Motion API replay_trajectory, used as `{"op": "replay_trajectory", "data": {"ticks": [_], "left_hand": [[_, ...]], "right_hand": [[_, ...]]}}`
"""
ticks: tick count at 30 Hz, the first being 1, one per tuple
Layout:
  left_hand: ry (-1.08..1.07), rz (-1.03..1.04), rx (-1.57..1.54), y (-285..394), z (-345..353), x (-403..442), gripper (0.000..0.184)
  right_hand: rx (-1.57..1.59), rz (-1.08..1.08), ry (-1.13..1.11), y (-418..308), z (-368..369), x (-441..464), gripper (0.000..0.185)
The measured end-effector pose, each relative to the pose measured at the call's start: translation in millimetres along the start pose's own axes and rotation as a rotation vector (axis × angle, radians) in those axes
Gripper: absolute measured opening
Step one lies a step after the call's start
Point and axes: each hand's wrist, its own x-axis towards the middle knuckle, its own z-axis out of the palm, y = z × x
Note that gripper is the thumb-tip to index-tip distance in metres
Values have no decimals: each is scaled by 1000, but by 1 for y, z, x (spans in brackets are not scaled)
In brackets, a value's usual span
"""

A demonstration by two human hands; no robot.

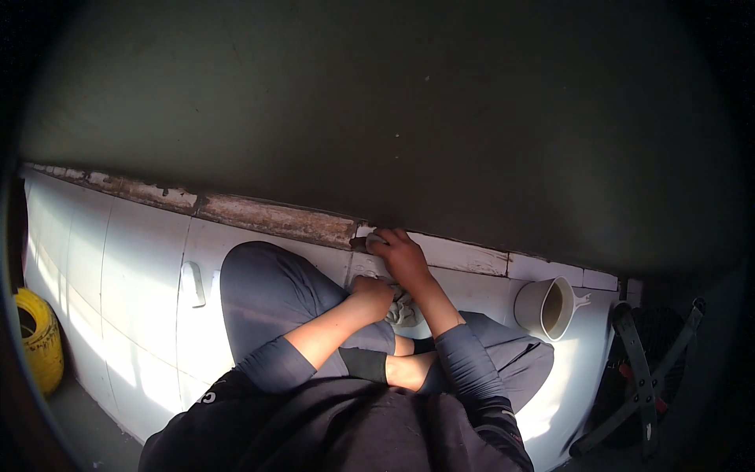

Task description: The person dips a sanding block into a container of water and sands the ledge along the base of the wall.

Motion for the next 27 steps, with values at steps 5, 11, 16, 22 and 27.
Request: {"op": "replay_trajectory", "data": {"ticks": [5,11,16,22,27], "left_hand": [[-45,-15,6,-2,-6,-3,24],[-28,-20,9,0,-4,-2,24],[-2,-38,3,0,0,0,25],[-35,-43,4,0,0,3,26],[-54,-31,-2,0,-6,1,25]], "right_hand": [[-81,-76,-80,-5,17,13,25],[-142,-15,-67,12,5,0,25],[-153,97,-30,29,-12,-22,26],[-145,211,11,55,-30,-55,20],[-15,446,132,67,-40,-69,22]]}}
